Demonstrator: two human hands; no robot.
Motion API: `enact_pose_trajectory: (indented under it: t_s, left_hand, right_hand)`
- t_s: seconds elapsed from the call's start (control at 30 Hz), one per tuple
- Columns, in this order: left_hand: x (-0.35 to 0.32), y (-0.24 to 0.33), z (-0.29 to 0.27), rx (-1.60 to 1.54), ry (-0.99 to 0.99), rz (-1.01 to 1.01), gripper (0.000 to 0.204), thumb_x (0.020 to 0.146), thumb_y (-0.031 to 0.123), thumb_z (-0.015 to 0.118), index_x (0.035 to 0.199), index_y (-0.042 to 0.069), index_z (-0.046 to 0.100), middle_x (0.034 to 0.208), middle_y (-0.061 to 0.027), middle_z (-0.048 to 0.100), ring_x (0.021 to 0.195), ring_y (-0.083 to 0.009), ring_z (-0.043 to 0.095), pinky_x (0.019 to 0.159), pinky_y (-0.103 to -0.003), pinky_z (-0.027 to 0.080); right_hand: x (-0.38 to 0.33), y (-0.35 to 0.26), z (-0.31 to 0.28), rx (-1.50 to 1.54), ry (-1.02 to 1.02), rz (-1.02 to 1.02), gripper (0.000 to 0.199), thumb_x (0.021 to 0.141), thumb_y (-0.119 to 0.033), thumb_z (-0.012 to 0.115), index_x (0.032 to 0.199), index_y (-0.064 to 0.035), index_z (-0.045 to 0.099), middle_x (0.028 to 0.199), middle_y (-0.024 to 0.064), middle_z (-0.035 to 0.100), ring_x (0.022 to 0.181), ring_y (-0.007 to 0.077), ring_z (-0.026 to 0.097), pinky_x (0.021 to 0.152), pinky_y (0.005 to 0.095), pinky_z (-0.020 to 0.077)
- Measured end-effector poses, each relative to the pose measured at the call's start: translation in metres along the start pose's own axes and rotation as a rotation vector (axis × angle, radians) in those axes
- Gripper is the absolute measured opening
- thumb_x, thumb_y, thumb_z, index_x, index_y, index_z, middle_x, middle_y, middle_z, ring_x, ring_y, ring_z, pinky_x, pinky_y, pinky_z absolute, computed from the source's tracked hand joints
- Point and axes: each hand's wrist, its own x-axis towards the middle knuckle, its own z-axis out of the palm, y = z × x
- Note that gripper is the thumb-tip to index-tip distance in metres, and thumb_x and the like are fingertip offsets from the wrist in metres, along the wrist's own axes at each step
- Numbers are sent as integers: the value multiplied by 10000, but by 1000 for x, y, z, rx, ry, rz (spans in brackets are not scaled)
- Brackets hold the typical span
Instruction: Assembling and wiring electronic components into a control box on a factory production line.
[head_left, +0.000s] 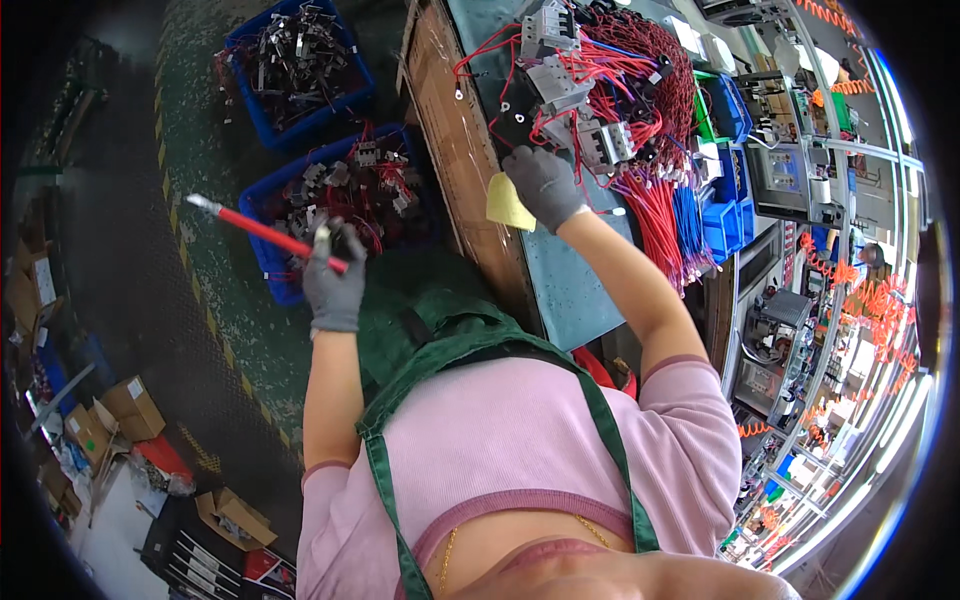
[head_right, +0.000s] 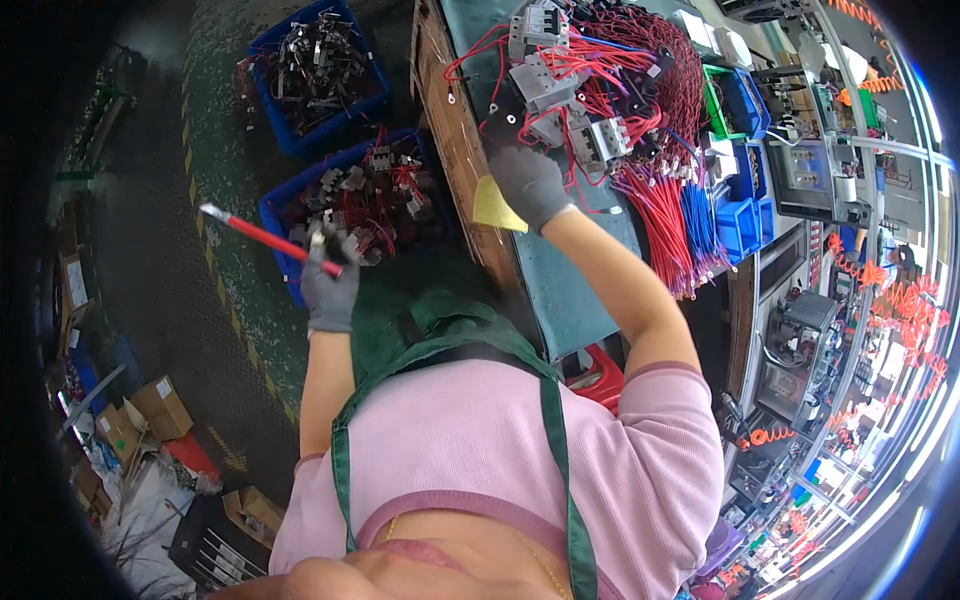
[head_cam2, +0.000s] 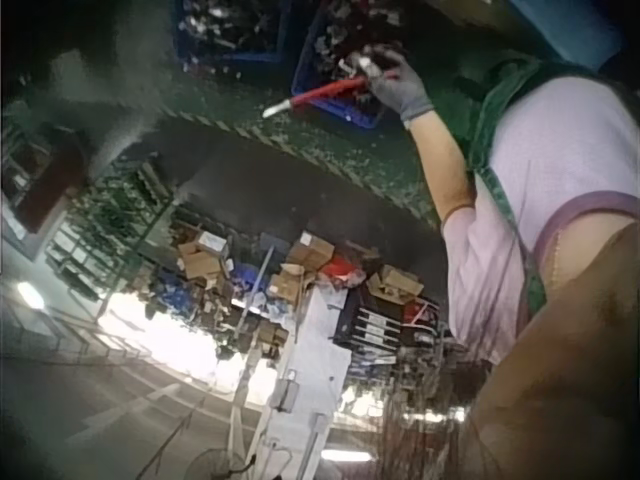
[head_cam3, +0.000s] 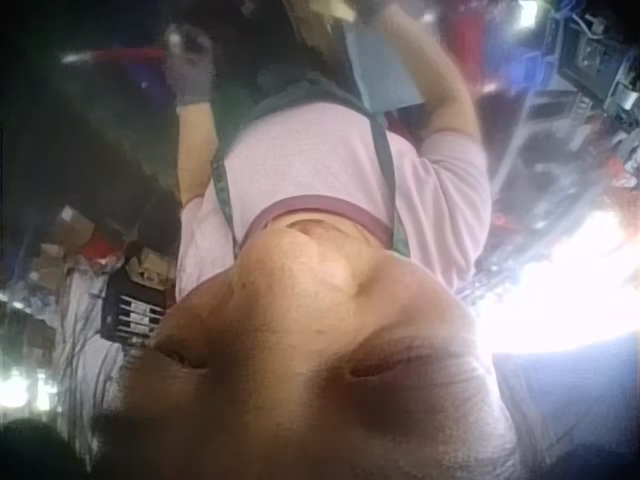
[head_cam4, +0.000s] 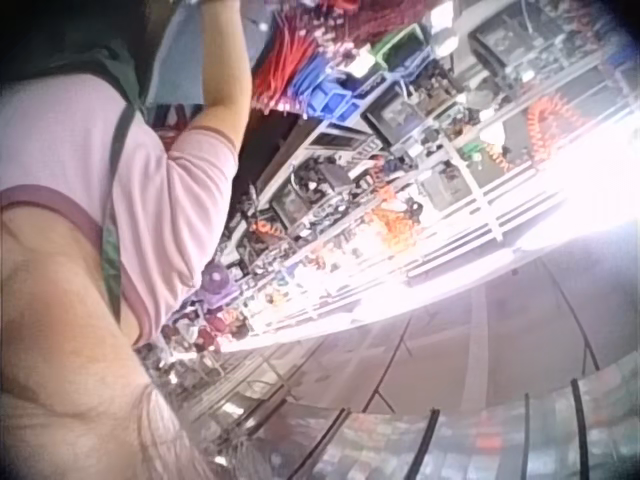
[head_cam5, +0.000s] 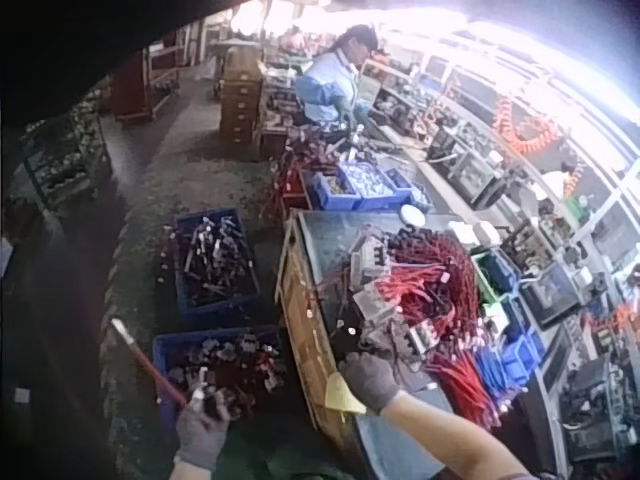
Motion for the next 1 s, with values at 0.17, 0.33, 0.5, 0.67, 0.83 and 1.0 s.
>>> enact_pose_trajectory:
  t_s: [0.17, 0.33, 0.5, 0.67, 0.83, 1.0]
  left_hand:
    - [19, -68, 80, -10, -291, -270, 233, 932, 232, 582, 1128, 109, 600, 1156, -67, 644, 996, -199, 629, 806, -359, 528]
    - [27, -93, 86, -50, -312, -287, 273, 950, 285, 559, 1119, 73, 588, 1114, -84, 650, 1000, -221, 625, 820, -358, 542]
    - [35, -50, -1, -11, -46, -35, 244, 932, 244, 599, 1101, 68, 610, 979, -68, 675, 880, -181, 637, 790, -343, 534]
    - [27, 0, -138, 9, 367, 210, 186, 910, 189, 623, 1055, 73, 630, 886, -27, 670, 801, -155, 632, 691, -271, 502]
    - [35, 25, -301, -65, 587, 410, 219, 927, 247, 602, 1082, 93, 607, 939, -49, 656, 841, -168, 609, 722, -295, 506]
    - [82, 53, -401, -260, 801, 658, 244, 895, 223, 620, 1084, 77, 570, 894, -38, 641, 750, -129, 578, 662, -239, 470]
  right_hand:
    - [-34, -9, 4, 663, 401, -118, 150, 792, -69, 608, 942, -62, 610, 1065, 118, 636, 912, 350, 619, 786, 411, 504]
    - [-61, -26, 4, 1062, 337, 52, 260, 780, -24, 633, 1039, -41, 621, 945, 134, 672, 870, 268, 658, 770, 343, 513]
    - [-55, -91, 13, 1427, 106, 325, 253, 803, -99, 646, 1031, 5, 611, 871, 142, 679, 839, 193, 660, 747, 308, 501]
    - [1, -180, 91, 886, -175, 124, 233, 777, -140, 661, 980, -35, 611, 963, 166, 660, 815, 300, 656, 710, 348, 508]
    - [73, -291, 236, 1520, -603, 351, 475, 781, -11, 618, 1233, -141, 553, 834, 50, 622, 730, 141, 614, 608, 287, 496]
    - [188, -485, 358, 1701, -765, 166, 723, 798, 83, 528, 1450, -182, 364, 954, 54, 604, 702, 124, 596, 590, 255, 518]
